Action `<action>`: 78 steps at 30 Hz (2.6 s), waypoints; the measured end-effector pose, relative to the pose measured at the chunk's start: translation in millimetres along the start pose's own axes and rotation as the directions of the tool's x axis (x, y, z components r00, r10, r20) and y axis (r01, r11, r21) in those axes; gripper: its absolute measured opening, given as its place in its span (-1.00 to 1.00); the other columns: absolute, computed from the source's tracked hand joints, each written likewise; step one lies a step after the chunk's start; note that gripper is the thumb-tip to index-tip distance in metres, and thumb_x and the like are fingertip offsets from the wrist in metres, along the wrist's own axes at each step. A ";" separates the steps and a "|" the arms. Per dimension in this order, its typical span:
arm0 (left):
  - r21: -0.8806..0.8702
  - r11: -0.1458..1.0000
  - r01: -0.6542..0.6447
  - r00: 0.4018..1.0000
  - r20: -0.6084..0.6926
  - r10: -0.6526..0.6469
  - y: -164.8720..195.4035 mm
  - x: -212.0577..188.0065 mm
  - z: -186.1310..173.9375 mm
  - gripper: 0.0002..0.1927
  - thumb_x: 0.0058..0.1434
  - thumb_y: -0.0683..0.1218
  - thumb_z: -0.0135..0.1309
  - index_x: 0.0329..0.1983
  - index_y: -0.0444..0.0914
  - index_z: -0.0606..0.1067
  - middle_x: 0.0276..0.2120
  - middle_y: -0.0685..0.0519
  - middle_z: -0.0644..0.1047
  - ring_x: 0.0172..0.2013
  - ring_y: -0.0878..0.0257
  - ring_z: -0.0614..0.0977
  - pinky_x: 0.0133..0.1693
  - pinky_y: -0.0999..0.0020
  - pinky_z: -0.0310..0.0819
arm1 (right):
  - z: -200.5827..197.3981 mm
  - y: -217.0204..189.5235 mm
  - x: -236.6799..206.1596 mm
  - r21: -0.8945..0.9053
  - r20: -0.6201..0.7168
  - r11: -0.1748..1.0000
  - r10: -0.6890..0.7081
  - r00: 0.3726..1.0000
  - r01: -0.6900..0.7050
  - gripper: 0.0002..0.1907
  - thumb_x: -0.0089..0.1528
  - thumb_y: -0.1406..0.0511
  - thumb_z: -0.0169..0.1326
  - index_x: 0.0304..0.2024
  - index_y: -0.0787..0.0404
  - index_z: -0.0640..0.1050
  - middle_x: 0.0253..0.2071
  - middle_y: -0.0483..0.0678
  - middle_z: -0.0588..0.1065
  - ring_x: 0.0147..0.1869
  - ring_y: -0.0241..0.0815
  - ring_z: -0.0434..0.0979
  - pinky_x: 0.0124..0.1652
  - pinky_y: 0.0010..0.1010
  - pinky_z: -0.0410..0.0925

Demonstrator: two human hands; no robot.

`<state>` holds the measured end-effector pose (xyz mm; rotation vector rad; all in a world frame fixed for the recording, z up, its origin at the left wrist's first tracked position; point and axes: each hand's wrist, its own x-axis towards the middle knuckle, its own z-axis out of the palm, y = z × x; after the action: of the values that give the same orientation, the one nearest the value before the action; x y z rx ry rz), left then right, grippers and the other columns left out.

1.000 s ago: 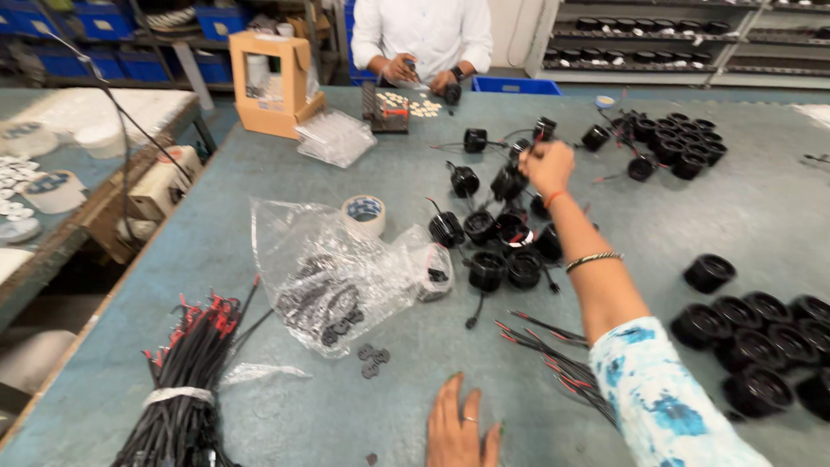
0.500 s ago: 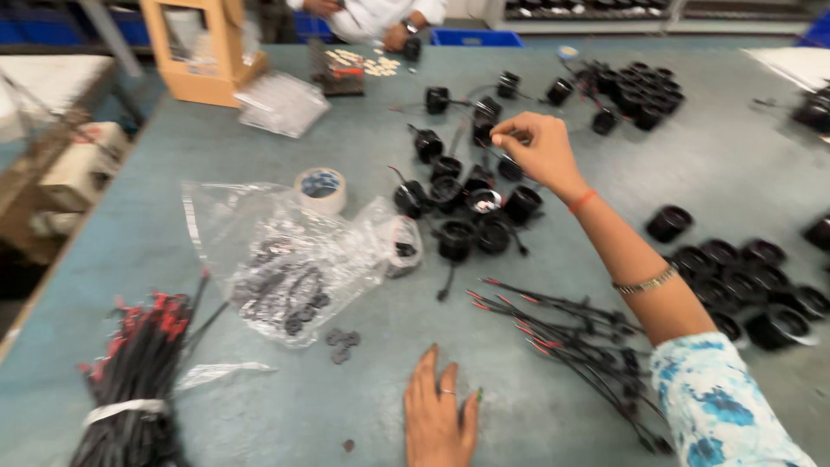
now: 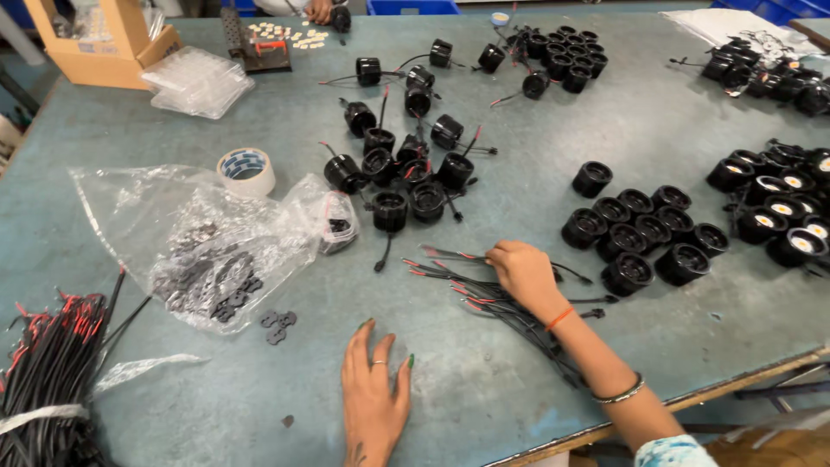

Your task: The person assembles small black cylindrical electronic components by inserting wires into them and securing them with small black plastic pieces. They repeatedly pick up components and wires from the table, connect them, and place the finished units aside.

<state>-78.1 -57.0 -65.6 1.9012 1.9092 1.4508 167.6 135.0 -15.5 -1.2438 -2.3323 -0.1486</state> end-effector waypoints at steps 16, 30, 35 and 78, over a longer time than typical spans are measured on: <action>-0.311 0.826 -0.470 0.790 0.269 0.551 176.2 189.2 223.1 -0.61 0.13 -0.17 0.22 0.04 -0.29 0.48 0.19 -0.23 0.46 0.21 -0.18 0.46 0.22 0.04 0.38 | 5.7 42.3 -35.9 0.000 -0.262 0.958 -0.277 0.924 0.287 -0.58 0.22 0.23 0.10 0.13 0.15 0.48 0.01 0.04 0.48 0.11 0.04 0.44 0.12 -0.05 0.30; -0.126 0.986 -0.108 0.787 0.595 0.163 217.2 214.0 401.9 0.03 -0.06 -0.06 0.37 0.45 -0.26 0.10 0.13 -0.30 0.38 0.16 -0.25 0.44 0.16 0.02 0.38 | 13.8 74.0 -49.7 0.028 -0.189 0.930 -0.356 0.915 0.368 -0.57 0.18 0.19 0.05 0.06 0.21 0.60 -0.14 -0.08 0.44 -0.07 -0.06 0.35 -0.09 -0.19 0.24; -0.607 0.776 0.169 0.883 0.444 0.155 201.6 228.9 307.6 -0.30 0.12 0.01 0.29 0.32 -0.27 0.38 -0.01 -0.14 0.60 -0.02 0.12 0.64 0.06 0.25 0.53 | 9.4 73.0 -48.5 0.073 -0.210 0.974 -0.194 0.958 0.213 -0.75 0.12 0.31 0.07 -0.14 0.15 0.56 -0.22 -0.05 0.48 -0.02 0.02 0.46 0.01 -0.14 0.35; -0.809 -0.479 0.341 0.738 0.546 -0.397 10.1 -18.7 -8.1 -0.50 0.32 0.04 -0.19 0.22 -0.32 0.41 -0.06 -0.11 0.58 -0.10 0.15 0.63 -0.11 0.18 0.66 | -74.1 -182.1 -65.9 0.241 -0.161 0.829 -0.478 0.863 0.504 -0.61 -0.02 0.47 0.19 -0.11 0.25 0.56 -0.19 -0.11 0.50 -0.23 -0.09 0.41 -0.10 -0.22 0.29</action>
<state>-71.6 -78.7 -64.7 0.1153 0.3922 1.6361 79.0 -43.4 42.1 -0.4702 -2.4383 -0.0468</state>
